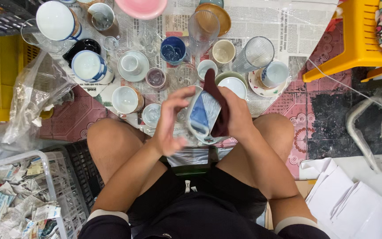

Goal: The person sits cross-legged and wipes various ceramic cups and a small plate with a maroon cloth. They handle each item one at a time, rotating them to wipe the exterior and interior surfaces, then place them on a nearby yellow chair.

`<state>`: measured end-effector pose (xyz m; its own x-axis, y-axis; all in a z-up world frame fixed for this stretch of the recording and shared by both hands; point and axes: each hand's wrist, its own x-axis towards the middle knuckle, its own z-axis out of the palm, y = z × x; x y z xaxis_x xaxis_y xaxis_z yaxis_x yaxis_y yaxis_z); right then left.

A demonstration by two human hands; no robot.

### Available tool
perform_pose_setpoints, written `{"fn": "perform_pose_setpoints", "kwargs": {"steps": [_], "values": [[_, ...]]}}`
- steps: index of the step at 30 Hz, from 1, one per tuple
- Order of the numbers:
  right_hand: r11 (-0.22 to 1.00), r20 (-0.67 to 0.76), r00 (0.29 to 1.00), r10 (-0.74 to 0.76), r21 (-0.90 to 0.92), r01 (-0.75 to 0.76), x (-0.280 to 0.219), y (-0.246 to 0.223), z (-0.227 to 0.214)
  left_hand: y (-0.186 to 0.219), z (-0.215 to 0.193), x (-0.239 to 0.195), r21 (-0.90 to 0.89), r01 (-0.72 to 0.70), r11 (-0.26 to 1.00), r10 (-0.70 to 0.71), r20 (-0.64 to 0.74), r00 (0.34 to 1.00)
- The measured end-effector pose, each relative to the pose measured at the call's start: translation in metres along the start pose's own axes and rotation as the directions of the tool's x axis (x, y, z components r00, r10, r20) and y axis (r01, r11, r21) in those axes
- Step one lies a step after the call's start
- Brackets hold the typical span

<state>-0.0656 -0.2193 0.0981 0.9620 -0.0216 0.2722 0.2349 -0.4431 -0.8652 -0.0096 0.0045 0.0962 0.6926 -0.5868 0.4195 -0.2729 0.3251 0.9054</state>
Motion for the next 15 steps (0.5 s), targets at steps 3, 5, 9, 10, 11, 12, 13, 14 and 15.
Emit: {"fn": "perform_pose_setpoints", "kwargs": {"steps": [3,5,9,10,11,12,13,14,15], "values": [[0.947,-0.09,0.956,-0.278,-0.189,0.258,0.001,0.004,0.001,-0.016,-0.003,-0.011,-0.121,0.294,0.948,-0.3,-0.037,0.953],[0.872,-0.111,0.891,-0.44,-0.289,0.395,0.005,0.002,-0.001,-0.03,-0.003,-0.017,-0.221,0.423,0.879,-0.42,0.063,0.906],[0.725,-0.033,0.796,-0.604,-0.437,0.532,0.011,-0.007,-0.004,-0.044,-0.004,-0.028,-0.355,0.527,0.772,-0.503,0.166,0.848],[0.7,-0.009,0.783,-0.622,-0.456,0.55,0.012,-0.009,-0.004,-0.045,-0.005,-0.029,-0.354,0.531,0.77,-0.507,0.165,0.846],[0.72,0.009,0.801,-0.599,-0.431,0.544,0.012,-0.009,-0.004,-0.044,-0.006,-0.029,-0.352,0.534,0.768,-0.512,0.163,0.844],[0.739,0.027,0.816,-0.578,-0.408,0.537,0.013,-0.008,-0.005,-0.042,-0.007,-0.027,-0.341,0.557,0.757,-0.531,0.176,0.829],[0.757,0.046,0.83,-0.556,-0.385,0.528,0.013,-0.007,-0.004,-0.039,-0.009,-0.024,-0.33,0.58,0.745,-0.55,0.188,0.814],[0.777,0.042,0.837,-0.545,-0.351,0.523,0.012,-0.004,-0.004,-0.036,-0.01,-0.022,-0.322,0.604,0.729,-0.571,0.201,0.796],[0.795,0.037,0.844,-0.534,-0.317,0.517,0.01,-0.001,-0.003,-0.032,-0.009,-0.02,-0.298,0.598,0.744,-0.563,0.203,0.801]]}}
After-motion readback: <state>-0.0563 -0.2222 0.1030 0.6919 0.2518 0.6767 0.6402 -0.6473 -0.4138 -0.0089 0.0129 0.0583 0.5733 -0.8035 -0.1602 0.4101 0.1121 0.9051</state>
